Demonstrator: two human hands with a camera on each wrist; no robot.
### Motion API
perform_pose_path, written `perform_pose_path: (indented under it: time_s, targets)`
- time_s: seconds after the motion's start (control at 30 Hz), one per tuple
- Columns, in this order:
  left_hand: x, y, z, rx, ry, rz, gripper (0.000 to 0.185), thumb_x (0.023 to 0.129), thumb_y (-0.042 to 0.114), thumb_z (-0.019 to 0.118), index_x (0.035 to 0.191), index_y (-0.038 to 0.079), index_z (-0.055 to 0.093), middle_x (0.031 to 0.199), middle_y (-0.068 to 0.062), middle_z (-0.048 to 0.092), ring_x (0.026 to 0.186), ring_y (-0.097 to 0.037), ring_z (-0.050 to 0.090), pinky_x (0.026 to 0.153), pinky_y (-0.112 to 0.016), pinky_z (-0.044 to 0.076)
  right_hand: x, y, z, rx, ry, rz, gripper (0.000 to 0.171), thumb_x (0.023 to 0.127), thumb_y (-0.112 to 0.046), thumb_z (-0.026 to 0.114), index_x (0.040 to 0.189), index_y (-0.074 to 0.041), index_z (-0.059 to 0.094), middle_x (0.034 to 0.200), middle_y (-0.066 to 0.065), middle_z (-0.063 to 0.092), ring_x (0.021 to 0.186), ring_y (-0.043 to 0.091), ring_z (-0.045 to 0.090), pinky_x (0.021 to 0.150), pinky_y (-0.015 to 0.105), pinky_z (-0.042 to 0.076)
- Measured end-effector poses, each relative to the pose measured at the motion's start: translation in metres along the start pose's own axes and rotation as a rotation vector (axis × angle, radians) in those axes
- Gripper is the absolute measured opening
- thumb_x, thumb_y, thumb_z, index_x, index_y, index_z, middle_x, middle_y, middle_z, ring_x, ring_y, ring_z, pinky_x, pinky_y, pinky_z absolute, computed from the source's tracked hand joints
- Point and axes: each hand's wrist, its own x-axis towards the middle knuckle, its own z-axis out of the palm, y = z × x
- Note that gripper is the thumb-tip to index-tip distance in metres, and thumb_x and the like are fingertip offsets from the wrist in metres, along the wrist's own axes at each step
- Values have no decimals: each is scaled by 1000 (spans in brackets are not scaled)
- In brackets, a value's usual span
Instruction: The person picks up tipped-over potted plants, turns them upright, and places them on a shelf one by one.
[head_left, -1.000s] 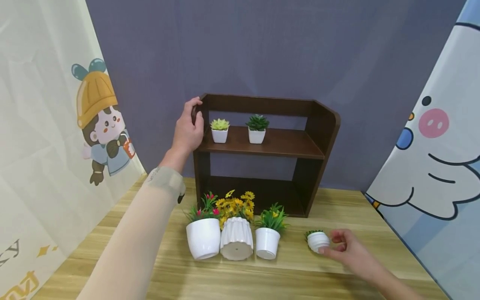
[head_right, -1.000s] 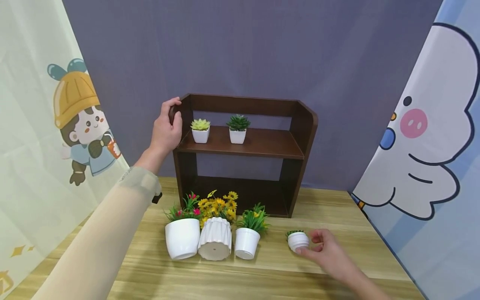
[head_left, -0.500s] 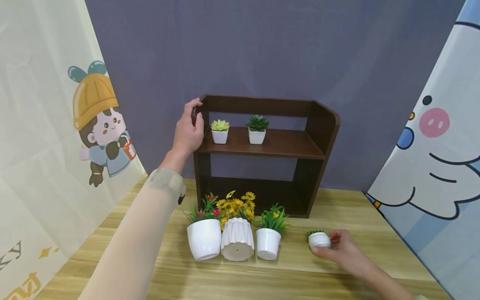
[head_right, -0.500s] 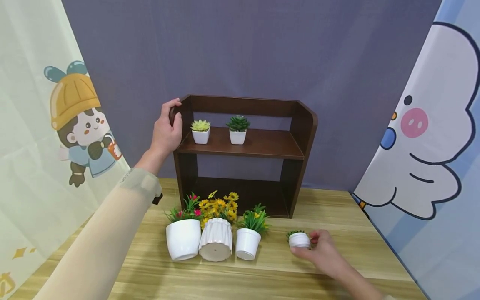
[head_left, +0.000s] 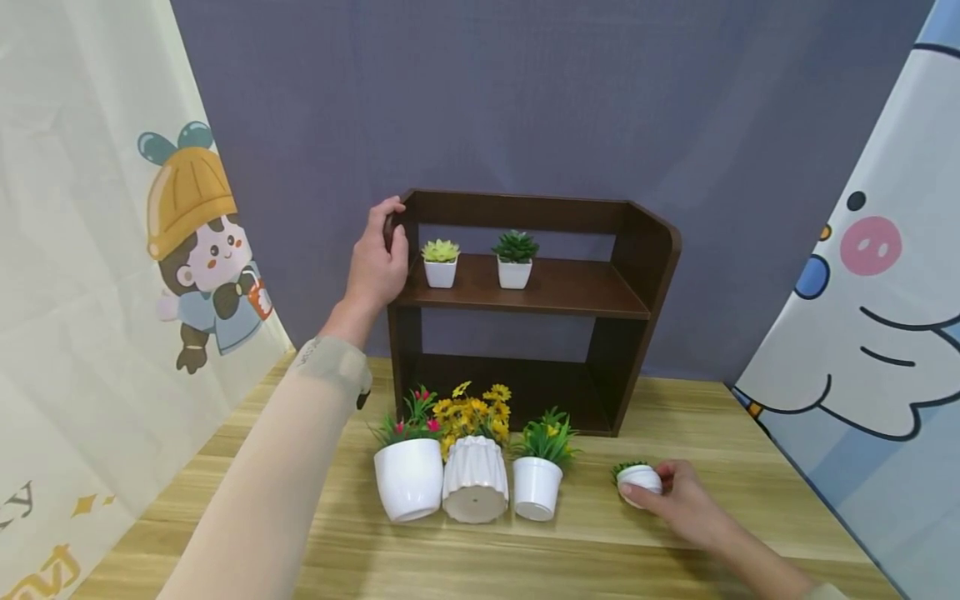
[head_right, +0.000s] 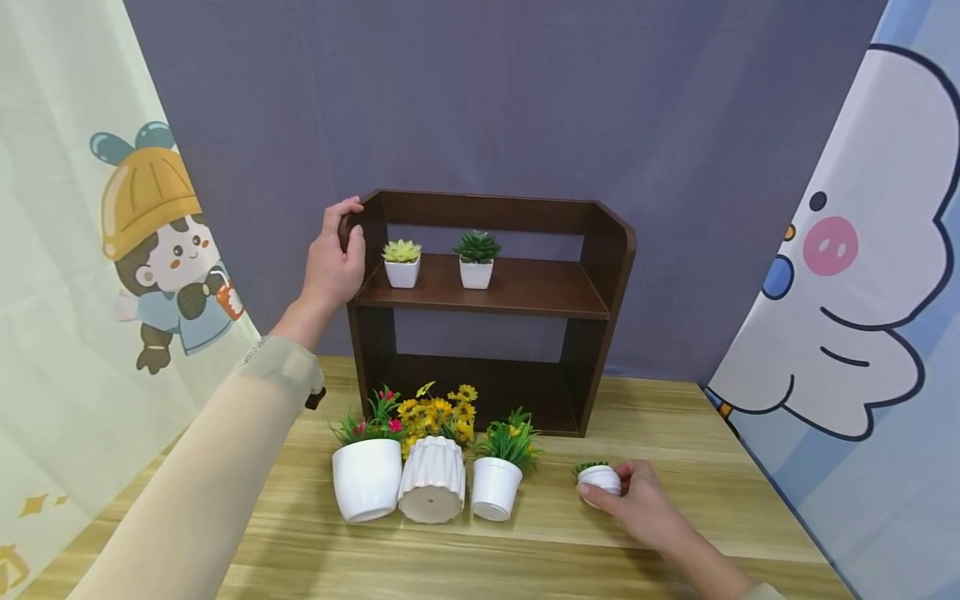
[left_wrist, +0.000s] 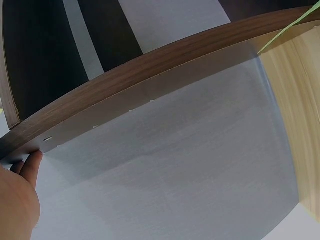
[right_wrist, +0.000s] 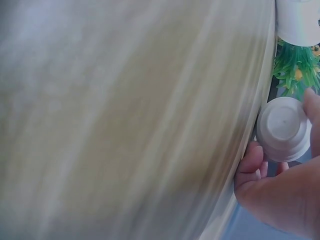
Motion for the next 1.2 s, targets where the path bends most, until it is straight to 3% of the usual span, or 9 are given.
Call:
perform_pose_path:
  time_s: [0.13,0.27,0.53,0.83,1.2]
  targets:
    - [0,0,0,4,-7,-1,40,117,25,41,156,17,47,175,-1,45,80,-38,55,80,-50,46,0,1,-2,-9,-18,1,70,102,-33,79,132,16,37,118,25,58,102,24,59,76,26,52]
    - [-1,0,0,3,-9,-4,40,117,24,41,155,18,47,175,0,45,85,-38,57,84,-51,47,-1,4,-3,-21,-32,-1,73,102,-34,79,134,17,37,119,26,59,104,24,60,77,27,53]
    - [0,-1,1,6,-6,6,40,117,26,41,156,18,47,175,0,45,79,-37,55,80,-50,46,0,3,-3,42,-68,44,76,101,-31,81,138,16,33,119,25,58,99,23,59,72,31,55]
    - [0,-1,0,1,-10,-1,40,118,25,40,156,17,47,176,-1,44,73,-34,50,76,-46,43,1,-2,-6,4,-74,41,78,97,-30,85,138,18,39,127,31,60,110,28,65,80,32,58]
    - [0,1,0,-1,-11,-3,40,118,24,40,156,16,47,175,-3,45,72,-33,48,76,-46,42,-1,1,-11,22,-86,22,71,93,-25,89,134,14,45,119,21,65,106,24,63,77,28,57]
